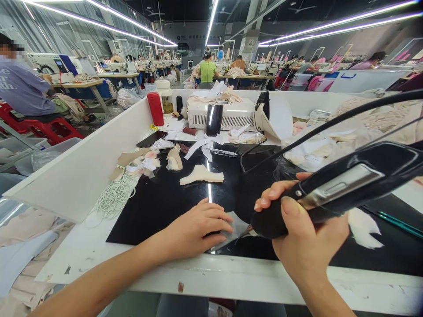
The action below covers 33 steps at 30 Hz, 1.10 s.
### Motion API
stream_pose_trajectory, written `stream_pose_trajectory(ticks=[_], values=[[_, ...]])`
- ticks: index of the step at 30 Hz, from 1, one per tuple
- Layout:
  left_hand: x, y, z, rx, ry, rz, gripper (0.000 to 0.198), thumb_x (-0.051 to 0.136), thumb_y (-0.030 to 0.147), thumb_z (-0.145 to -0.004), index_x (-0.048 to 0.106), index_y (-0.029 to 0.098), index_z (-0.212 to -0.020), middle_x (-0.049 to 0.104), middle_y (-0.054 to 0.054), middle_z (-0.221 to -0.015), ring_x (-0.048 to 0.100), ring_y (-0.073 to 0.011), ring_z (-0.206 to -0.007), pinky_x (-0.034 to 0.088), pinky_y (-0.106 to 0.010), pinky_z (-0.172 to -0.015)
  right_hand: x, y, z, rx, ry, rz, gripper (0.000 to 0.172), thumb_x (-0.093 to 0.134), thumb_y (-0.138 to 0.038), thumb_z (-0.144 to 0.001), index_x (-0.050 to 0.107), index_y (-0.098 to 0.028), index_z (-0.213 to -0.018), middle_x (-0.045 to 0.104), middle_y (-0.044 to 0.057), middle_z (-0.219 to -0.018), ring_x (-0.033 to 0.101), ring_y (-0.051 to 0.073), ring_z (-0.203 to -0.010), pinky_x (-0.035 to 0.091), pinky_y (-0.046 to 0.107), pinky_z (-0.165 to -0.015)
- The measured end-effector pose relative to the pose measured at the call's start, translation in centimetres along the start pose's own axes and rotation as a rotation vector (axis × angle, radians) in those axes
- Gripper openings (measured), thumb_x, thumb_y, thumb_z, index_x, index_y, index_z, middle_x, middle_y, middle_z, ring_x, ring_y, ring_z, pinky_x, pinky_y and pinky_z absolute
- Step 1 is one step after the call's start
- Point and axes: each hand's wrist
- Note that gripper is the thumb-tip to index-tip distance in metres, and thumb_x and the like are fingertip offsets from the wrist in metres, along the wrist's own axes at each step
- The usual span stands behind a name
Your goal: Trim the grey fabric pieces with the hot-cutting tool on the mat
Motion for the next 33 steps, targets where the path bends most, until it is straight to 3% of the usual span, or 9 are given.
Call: stream_pose_trajectory(ticks=[9, 16, 24, 33], values=[[-0.5, 0.3, 0.1, -0.043, -0.096, 0.02, 0.032, 0.079, 0.022, -0.096, 0.075, 0.029, -0.126, 0.073, -0.004, -0.141, 0.055, -0.0298, -0.145, 0.022, -0.062, -0.131, 0.8, -0.7, 0.6, 0.042, 0.017, -0.064, 0.039, 0.087, -0.029, -0.085, 0.063, -0.028, -0.116, 0.069, -0.004, -0.082, 0.066, 0.017, -0.066, 0.058, 0.034, -0.061], [-0.5, 0.1, 0.1, -0.026, -0.095, 0.019, 0.032, 0.082, 0.028, -0.095, 0.076, 0.03, -0.126, 0.073, -0.005, -0.141, 0.055, -0.0301, -0.145, 0.021, -0.06, -0.131, 1.1, -0.5, 1.1, 0.026, -0.061, -0.069, 0.038, 0.085, -0.029, -0.088, 0.062, -0.028, -0.119, 0.07, -0.004, -0.085, 0.066, 0.017, -0.065, 0.059, 0.035, -0.061], [-0.4, -0.1, -0.1, -0.008, -0.104, 0.015, 0.038, 0.087, 0.037, -0.091, 0.075, 0.029, -0.127, 0.072, -0.006, -0.142, 0.055, -0.0322, -0.145, 0.022, -0.061, -0.13, 1.0, -0.5, 1.2, 0.026, -0.062, -0.033, 0.033, 0.08, -0.023, -0.092, 0.061, -0.028, -0.118, 0.07, -0.004, -0.083, 0.066, 0.016, -0.066, 0.059, 0.034, -0.061], [-0.3, -0.2, -0.3, 0.03, -0.087, -0.007, 0.028, 0.081, 0.036, -0.095, 0.076, 0.026, -0.121, 0.073, -0.008, -0.139, 0.056, -0.0328, -0.143, 0.024, -0.062, -0.129, 1.7, -0.7, 2.2, 0.042, -0.12, -0.118, 0.038, 0.085, -0.034, -0.09, 0.061, -0.028, -0.118, 0.069, -0.004, -0.083, 0.066, 0.016, -0.065, 0.059, 0.033, -0.06]])
Point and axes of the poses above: each hand's wrist, its own z-axis away from the middle knuckle, its own x-axis out of the palm, y = z × x
